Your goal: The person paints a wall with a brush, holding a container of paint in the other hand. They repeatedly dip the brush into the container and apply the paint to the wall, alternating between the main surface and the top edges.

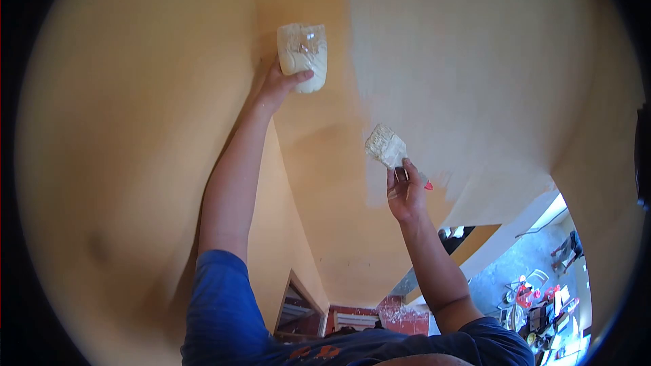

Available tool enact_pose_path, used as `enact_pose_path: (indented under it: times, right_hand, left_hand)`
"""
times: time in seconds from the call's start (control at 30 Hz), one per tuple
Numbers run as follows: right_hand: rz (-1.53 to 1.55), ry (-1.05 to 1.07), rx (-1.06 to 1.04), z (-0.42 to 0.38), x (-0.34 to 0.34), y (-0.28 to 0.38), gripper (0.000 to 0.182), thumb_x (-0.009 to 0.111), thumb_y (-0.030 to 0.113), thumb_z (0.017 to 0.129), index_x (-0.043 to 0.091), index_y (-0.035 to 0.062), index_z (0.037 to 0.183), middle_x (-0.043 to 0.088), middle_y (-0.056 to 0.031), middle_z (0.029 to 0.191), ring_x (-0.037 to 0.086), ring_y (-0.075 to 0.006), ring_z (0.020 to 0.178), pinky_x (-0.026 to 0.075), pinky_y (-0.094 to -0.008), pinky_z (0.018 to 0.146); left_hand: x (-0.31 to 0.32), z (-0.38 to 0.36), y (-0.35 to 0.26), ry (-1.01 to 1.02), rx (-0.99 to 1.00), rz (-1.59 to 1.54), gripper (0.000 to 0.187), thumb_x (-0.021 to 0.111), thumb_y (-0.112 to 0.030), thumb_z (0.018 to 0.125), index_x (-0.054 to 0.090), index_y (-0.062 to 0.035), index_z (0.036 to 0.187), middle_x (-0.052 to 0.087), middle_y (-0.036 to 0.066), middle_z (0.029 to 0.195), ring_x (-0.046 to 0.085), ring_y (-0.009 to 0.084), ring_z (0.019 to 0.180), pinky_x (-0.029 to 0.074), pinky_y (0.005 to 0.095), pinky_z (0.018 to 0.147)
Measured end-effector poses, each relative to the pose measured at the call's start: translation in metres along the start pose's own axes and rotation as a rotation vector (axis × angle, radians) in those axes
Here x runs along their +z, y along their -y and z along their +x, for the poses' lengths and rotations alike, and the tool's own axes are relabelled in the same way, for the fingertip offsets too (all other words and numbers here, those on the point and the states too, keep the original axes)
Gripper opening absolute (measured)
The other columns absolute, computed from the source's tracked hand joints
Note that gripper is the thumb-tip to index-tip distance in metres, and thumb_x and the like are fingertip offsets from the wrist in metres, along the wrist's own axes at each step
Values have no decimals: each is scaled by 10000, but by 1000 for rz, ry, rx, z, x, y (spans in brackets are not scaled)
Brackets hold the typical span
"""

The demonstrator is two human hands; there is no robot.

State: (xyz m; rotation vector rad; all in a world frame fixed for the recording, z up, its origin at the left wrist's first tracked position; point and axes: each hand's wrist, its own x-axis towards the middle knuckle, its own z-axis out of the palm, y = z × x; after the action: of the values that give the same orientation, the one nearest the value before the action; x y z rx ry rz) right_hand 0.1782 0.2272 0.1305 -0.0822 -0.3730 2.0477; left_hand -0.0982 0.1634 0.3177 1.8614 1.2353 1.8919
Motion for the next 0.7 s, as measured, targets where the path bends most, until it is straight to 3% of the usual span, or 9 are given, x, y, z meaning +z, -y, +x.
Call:
enact_pose_path:
  times: [0.1,0.17,0.23,0.43,0.47,0.57,0.67,0.7]
  right_hand:
    - [-30,51,2,-3,10,9,135,615,109,835,548,61,941,578,-37,978,572,-144,928,517,-245,791]
    - [-77,67,-39,3,38,20,108,612,113,838,567,82,931,601,-9,913,582,-123,879,511,-253,779]
    - [-102,141,-99,35,69,31,116,597,102,846,558,81,953,593,-20,943,571,-130,911,499,-260,794]
    - [-291,491,-423,78,211,89,257,551,52,859,503,35,1111,536,-70,1108,527,-180,1017,471,-309,843]
    - [-311,541,-484,79,242,96,208,572,74,854,533,47,1056,563,-51,1068,537,-163,1000,476,-302,839]
    - [-424,751,-732,85,335,114,292,593,21,827,512,-36,1102,557,-110,1083,557,-202,1001,494,-315,857]
    - [-770,908,-1191,104,417,126,316,662,92,801,585,-54,1070,634,-83,970,607,-141,897,509,-265,779]
    - [-958,919,-1452,115,441,132,299,668,113,796,606,-22,1056,651,-72,955,618,-146,882,506,-268,772]
  left_hand:
    - [4,-16,-11,-45,44,-35,628,778,-138,664,466,-46,1201,571,63,1115,544,179,1040,454,328,889]
    - [6,-15,-13,-29,-33,-58,667,756,-193,679,445,-60,1255,533,61,1189,475,199,1139,385,354,967]
    - [-1,4,8,-6,-8,-94,691,764,-199,670,436,-64,1263,529,61,1196,471,200,1145,382,357,971]
    - [-7,10,14,31,-25,-156,795,797,-219,628,392,-78,1298,517,56,1213,470,199,1149,388,363,970]
    - [-7,10,16,39,-26,-160,802,802,-217,622,391,-81,1297,518,55,1211,470,197,1148,390,362,968]
    - [-6,10,13,37,0,-183,812,810,-212,608,393,-87,1294,522,51,1202,471,193,1144,391,358,968]
    - [-9,15,19,53,16,-187,792,800,-140,616,381,-81,1285,529,57,1188,488,198,1129,406,360,956]
    - [-8,15,20,32,-9,-169,797,800,-136,614,376,-79,1286,523,60,1196,482,200,1135,403,363,957]
